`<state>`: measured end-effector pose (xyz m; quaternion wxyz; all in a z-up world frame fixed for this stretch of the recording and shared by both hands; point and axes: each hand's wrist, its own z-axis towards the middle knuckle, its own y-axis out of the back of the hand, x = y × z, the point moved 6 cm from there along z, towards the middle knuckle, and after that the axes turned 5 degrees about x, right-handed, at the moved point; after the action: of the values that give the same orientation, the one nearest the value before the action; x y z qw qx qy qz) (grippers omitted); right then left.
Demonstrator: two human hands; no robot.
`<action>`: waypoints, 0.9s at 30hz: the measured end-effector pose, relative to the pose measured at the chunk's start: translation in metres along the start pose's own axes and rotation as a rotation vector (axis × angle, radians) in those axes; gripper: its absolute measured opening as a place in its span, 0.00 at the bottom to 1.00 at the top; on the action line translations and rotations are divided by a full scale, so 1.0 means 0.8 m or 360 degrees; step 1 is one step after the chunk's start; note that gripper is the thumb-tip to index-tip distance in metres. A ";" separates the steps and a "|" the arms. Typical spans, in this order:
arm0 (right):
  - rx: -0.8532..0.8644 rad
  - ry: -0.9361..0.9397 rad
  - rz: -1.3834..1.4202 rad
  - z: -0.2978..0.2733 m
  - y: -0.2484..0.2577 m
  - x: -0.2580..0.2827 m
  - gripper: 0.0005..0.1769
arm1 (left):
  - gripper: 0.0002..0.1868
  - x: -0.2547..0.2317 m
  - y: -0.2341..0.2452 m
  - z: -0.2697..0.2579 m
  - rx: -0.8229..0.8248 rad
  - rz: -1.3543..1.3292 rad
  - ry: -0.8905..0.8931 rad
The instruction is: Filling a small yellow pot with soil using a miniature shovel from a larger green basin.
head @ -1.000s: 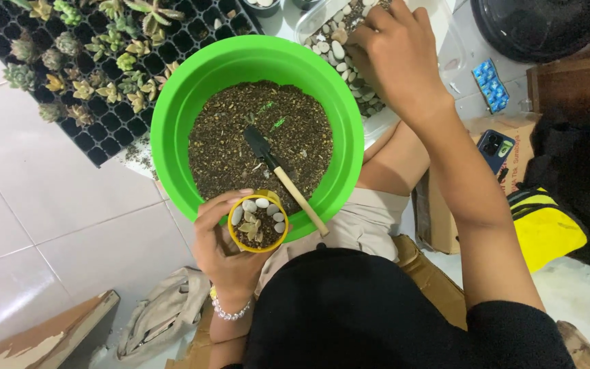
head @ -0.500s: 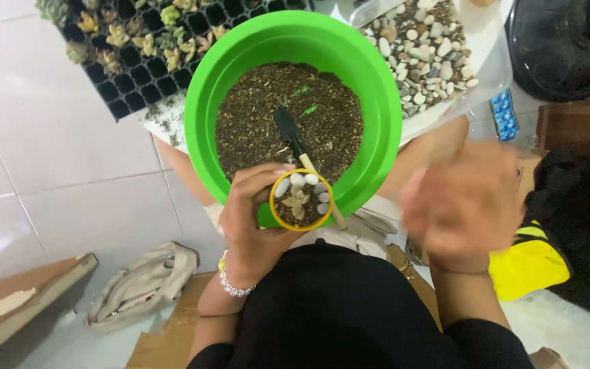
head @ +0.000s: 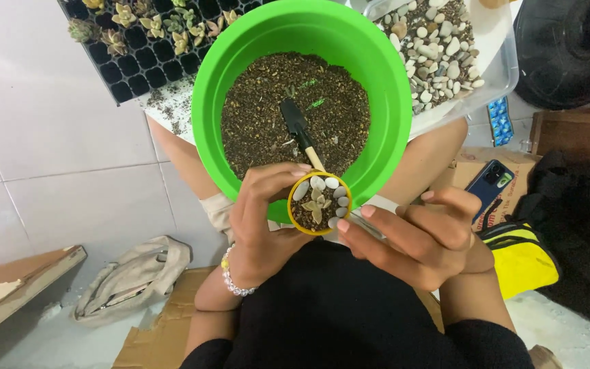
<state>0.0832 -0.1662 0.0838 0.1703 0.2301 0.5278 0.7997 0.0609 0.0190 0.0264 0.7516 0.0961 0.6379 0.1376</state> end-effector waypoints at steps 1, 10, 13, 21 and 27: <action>-0.0006 0.0010 -0.0041 -0.003 -0.001 0.000 0.12 | 0.36 0.000 0.000 0.000 -0.0015 0.0015 -0.0015; -0.0076 0.0106 -0.0169 -0.001 -0.005 0.001 0.09 | 0.36 0.000 0.000 -0.002 -0.0011 0.0039 -0.0008; -0.0138 0.0124 -0.0141 0.000 -0.009 -0.002 0.09 | 0.36 0.001 0.000 -0.003 -0.0006 0.0035 0.0027; -0.0237 0.0208 -0.0071 -0.014 -0.023 -0.013 0.13 | 0.36 0.001 -0.003 0.000 -0.0026 0.0065 0.0046; -0.0594 -0.0675 0.0348 -0.028 -0.009 -0.109 0.06 | 0.36 0.005 -0.002 -0.002 -0.0001 -0.0053 0.0113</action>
<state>0.1438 -0.2255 0.0531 0.2291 0.4121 0.2965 0.8305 0.0600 0.0188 0.0215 0.7306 0.0803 0.6657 0.1284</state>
